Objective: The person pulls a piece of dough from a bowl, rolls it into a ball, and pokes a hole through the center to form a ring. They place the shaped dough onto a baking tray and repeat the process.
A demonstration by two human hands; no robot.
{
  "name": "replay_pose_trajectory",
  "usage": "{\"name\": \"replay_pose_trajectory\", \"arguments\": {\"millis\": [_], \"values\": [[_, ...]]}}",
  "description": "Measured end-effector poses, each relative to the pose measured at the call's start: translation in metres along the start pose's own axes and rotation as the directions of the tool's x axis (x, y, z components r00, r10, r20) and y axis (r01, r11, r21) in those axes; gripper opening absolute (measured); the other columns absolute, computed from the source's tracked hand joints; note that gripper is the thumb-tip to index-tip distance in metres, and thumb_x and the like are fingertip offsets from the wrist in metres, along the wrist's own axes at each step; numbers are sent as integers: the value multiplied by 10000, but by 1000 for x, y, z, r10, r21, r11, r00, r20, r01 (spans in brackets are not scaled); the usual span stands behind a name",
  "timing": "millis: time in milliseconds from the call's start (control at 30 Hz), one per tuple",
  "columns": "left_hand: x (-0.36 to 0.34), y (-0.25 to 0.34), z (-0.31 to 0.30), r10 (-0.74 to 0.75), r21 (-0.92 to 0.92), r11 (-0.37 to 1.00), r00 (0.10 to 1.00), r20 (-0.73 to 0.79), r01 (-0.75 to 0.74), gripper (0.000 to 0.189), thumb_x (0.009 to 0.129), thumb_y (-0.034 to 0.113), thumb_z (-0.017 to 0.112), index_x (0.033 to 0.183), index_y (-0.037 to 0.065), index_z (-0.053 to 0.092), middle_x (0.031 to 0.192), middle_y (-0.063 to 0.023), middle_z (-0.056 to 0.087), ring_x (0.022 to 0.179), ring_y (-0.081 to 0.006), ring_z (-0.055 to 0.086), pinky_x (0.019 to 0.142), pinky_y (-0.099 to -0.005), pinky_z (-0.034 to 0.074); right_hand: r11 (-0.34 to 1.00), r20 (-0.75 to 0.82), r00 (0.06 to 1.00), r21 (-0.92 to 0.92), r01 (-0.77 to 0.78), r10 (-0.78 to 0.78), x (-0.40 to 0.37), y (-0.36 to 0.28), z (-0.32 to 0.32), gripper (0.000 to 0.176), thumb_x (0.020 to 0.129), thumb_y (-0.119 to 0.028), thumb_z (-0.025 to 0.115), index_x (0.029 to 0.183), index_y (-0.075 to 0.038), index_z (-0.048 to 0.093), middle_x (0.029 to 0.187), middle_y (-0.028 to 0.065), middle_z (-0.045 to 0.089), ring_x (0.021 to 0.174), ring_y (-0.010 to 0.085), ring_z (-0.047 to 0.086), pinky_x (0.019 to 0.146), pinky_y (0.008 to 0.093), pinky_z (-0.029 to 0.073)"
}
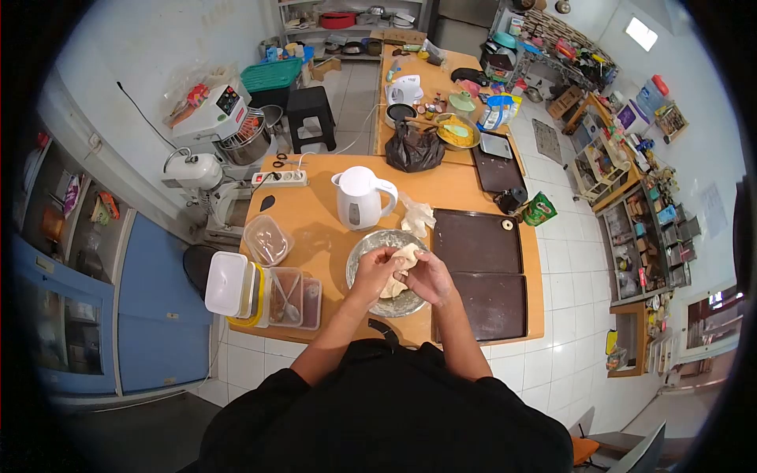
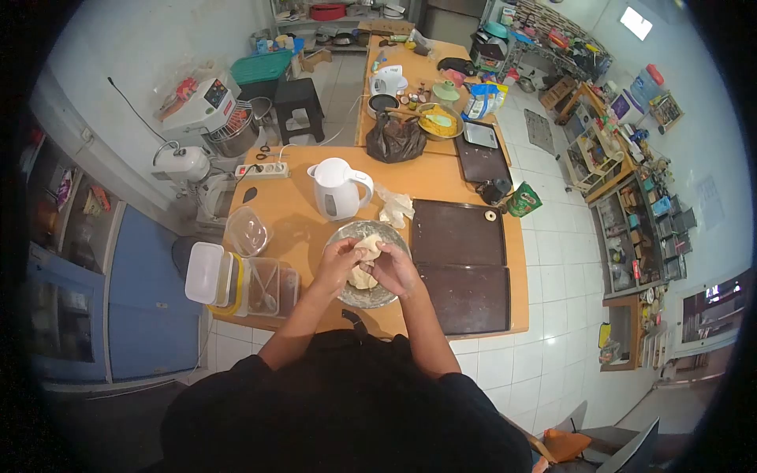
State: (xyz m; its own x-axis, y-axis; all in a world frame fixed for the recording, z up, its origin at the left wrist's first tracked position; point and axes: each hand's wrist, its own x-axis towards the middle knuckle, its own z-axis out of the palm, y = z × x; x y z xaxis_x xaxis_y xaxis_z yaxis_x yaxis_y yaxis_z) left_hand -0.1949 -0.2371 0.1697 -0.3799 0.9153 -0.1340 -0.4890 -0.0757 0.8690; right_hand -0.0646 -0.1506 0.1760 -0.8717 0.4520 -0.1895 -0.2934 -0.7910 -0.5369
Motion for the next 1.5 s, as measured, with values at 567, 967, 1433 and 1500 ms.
{"name": "replay_pose_trajectory", "arguments": {"millis": [567,967,1433,1500], "values": [[-4,30,5,173,508,849,985,-9,-145,180,879,81,651,997,-54,637,905,-68,669,789,-84,626,692,-249,522,987,-99,993,-141,-84,70,3,-13,3,206,920,-217,648,1087,-98,629,1034,-5,651,954,100,594,833,290,475],[0,-3,-5,-172,12,985,979,113,171,281,935,196,608,1177,53,601,1114,-39,646,1038,-139,611,899,-319,479,971,-90,994,-235,40,-63,14,-2,-16,283,914,-175,567,1180,-81,543,1130,58,618,1015,159,591,853,368,504],[-5,-12,-5,-126,-129,981,981,149,145,239,928,223,633,1112,72,620,995,-4,648,894,-114,619,787,-273,495,985,18,998,-162,-56,60,-1,-8,-4,221,917,-81,583,1137,-71,574,1049,45,650,956,143,625,855,324,517],[-4,-8,-10,-130,-73,987,981,142,141,244,924,221,636,1115,72,612,1016,-9,636,885,-124,621,779,-280,500,981,20,996,-178,-78,83,-1,-6,-4,217,918,-74,587,1135,-75,577,1045,45,654,960,145,627,856,327,520]]}}
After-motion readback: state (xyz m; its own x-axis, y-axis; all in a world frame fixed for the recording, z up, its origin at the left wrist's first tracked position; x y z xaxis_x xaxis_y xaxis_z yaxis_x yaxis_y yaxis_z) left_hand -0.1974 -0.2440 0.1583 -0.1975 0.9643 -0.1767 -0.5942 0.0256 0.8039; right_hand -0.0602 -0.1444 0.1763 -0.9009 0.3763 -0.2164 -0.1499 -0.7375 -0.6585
